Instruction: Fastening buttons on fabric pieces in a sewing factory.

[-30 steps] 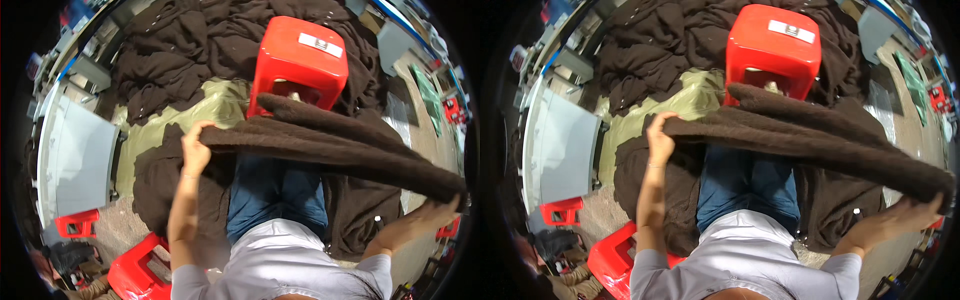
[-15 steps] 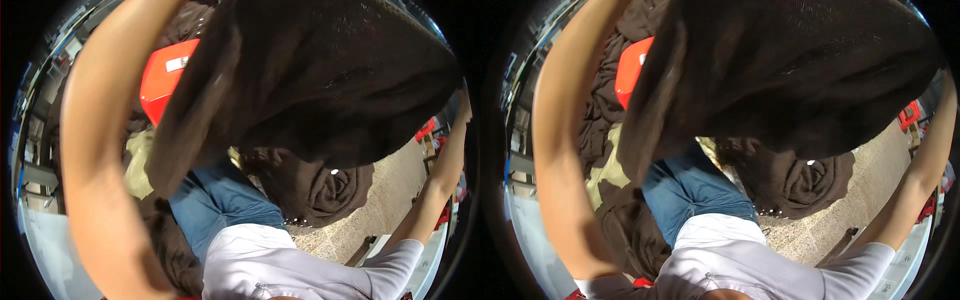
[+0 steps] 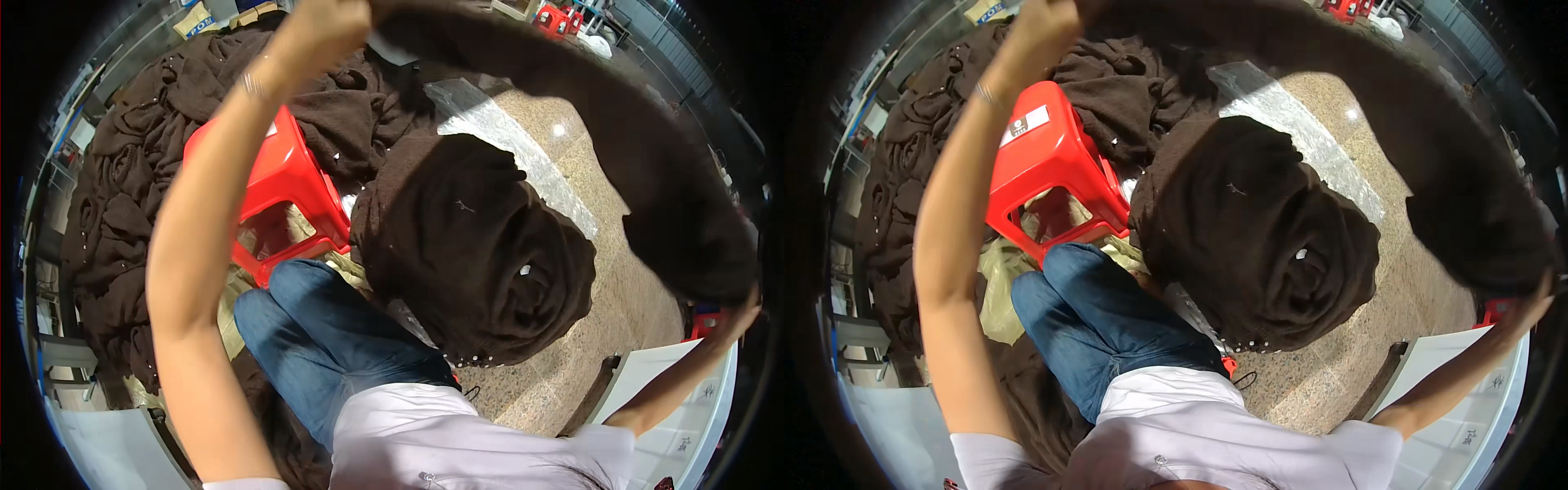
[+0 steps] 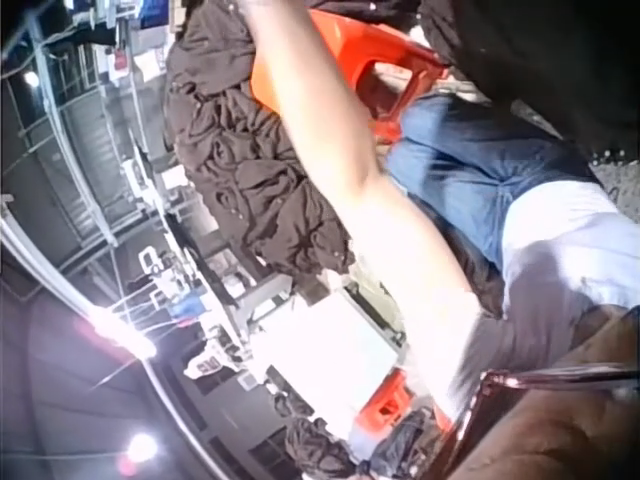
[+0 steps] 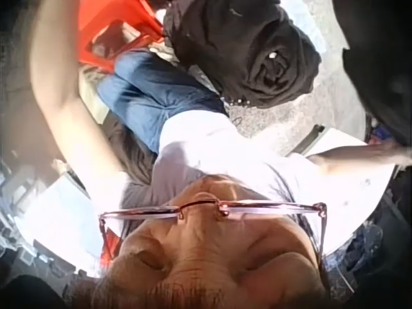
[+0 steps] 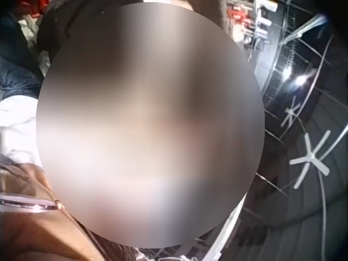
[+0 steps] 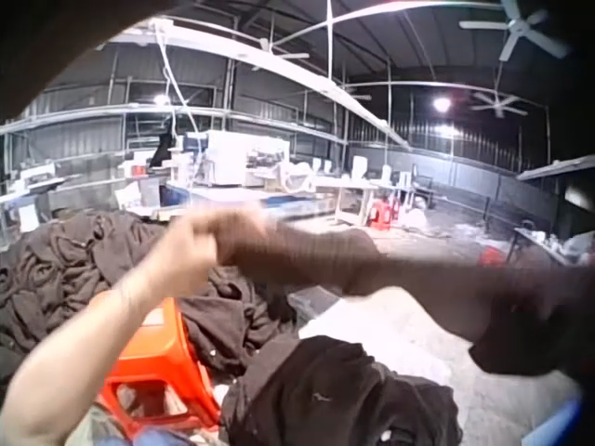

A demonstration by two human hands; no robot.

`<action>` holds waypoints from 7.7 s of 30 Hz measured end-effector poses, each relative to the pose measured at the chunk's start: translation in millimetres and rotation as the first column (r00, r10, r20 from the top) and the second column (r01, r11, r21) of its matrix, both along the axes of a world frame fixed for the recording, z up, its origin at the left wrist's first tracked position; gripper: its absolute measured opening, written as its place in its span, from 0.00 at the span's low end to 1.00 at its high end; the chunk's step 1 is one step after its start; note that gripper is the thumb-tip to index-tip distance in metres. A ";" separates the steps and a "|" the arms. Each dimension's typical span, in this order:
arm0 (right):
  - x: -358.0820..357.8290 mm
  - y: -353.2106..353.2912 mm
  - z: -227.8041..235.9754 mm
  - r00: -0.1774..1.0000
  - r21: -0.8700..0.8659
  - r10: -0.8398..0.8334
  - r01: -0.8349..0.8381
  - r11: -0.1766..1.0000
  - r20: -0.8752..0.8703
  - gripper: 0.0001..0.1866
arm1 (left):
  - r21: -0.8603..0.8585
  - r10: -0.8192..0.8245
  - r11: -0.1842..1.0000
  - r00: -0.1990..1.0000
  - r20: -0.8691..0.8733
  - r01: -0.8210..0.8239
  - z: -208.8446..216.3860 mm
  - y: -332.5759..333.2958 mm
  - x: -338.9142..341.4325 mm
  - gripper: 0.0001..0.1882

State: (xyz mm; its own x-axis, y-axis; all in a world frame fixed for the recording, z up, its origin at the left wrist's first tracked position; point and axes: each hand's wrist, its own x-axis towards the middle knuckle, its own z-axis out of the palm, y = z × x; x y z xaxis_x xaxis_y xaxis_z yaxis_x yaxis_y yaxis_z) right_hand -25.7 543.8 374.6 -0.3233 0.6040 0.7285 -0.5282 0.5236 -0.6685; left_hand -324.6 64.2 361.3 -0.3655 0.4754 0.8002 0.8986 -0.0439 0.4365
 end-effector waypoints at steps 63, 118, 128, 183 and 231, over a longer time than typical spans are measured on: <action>-24.6 -490.4 -405.1 -0.611 -0.669 0.511 -0.738 -0.091 0.604 0.21 | -0.816 0.595 0.094 -0.625 0.506 -0.571 -381.7 -191.8 569.8 0.18; 61.8 -516.4 -277.5 -0.801 -0.436 -0.051 -0.269 -0.859 0.596 0.09 | -0.337 0.537 0.037 -0.266 0.800 -0.941 -302.2 -227.4 552.1 0.04; 58.8 -521.6 -283.3 -0.868 -0.529 -0.148 -0.146 -0.836 0.474 0.08 | -0.884 0.809 0.455 -0.365 0.460 -0.106 -472.8 -287.0 350.3 0.18; -70.1 -407.6 -257.9 -0.109 -0.039 0.185 -0.938 -0.345 0.977 0.29 | -0.634 0.907 0.385 0.147 0.394 -0.671 -309.5 -141.2 470.1 0.34; -194.4 -709.0 -182.8 0.409 0.513 0.616 -0.858 0.008 0.674 0.17 | -0.117 0.787 -0.423 -0.301 -0.538 -0.898 8.1 -419.8 410.5 0.20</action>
State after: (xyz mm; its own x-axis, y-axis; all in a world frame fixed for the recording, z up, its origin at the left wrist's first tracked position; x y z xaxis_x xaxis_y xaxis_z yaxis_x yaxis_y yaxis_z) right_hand -220.1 -165.2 191.7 -0.4241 -0.7684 0.4793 -0.8728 0.2057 -0.4425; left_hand 86.0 -355.6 369.5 -0.5731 -0.1303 0.8091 -0.3705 0.9218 -0.1139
